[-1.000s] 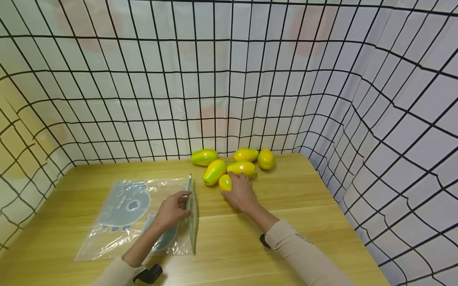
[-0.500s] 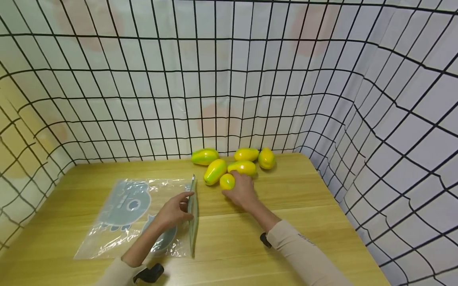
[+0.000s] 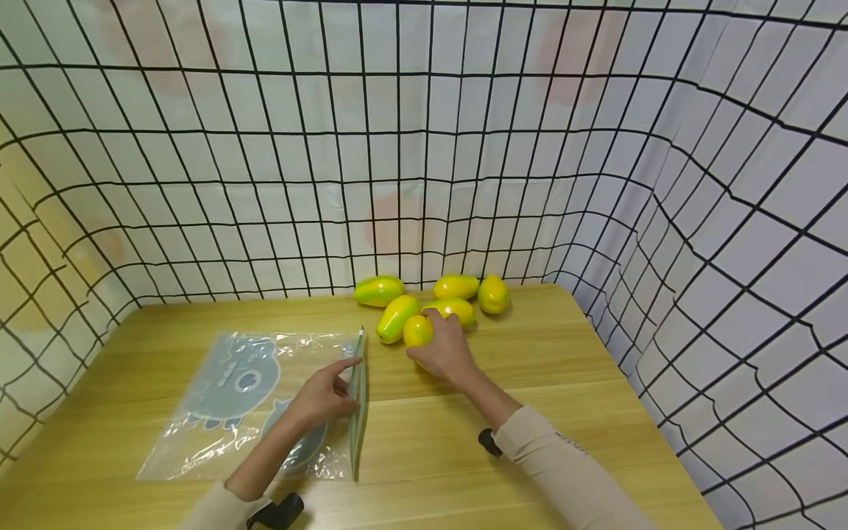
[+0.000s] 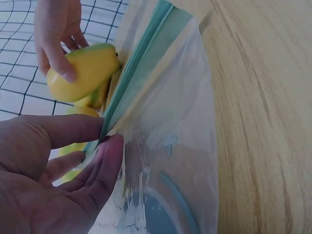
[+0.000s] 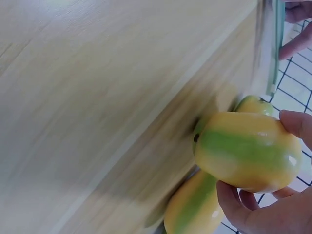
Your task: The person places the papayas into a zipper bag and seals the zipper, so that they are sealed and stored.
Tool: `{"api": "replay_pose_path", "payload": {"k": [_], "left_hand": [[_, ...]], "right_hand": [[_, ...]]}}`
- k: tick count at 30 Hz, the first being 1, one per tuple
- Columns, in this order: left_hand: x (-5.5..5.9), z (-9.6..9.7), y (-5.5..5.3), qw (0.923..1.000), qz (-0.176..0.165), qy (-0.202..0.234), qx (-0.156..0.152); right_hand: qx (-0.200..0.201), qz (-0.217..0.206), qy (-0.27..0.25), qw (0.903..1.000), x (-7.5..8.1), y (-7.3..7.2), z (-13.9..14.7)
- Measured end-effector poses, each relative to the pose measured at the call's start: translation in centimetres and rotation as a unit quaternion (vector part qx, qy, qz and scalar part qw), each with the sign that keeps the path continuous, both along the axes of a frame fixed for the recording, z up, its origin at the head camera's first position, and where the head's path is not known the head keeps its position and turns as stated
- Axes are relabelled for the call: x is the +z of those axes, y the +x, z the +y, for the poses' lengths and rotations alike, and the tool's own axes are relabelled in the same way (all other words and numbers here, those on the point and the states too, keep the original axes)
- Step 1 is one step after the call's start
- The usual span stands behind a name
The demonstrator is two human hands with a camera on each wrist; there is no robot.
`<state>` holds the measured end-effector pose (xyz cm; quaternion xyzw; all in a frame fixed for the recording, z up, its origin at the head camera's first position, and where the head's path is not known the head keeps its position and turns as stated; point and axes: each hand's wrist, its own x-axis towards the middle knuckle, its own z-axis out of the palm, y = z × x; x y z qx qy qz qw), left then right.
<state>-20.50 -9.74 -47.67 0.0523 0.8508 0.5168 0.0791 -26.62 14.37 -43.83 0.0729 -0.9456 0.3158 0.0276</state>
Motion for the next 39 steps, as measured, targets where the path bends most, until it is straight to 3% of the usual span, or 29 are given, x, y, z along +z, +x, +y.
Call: {"api": "replay_pose_path", "payload": {"k": [13, 25, 39], "left_hand": [[0.2, -0.1, -0.6, 0.9990, 0.024, 0.007, 0.036], [0.4, 0.2, -0.7, 0.9955, -0.012, 0.068, 0.065], [0.5, 0.5, -0.7, 0.9933, -0.023, 0.086, 0.074]], "right_hand": [[0.014, -0.010, -0.042, 0.9990, 1.0, 0.3, -0.6], [0.028, -0.007, -0.063, 0.9976, 2.1, 0.9, -1.2], [0.026, -0.016, -0.090, 0.9955, 2.3, 1.3, -1.3]]}}
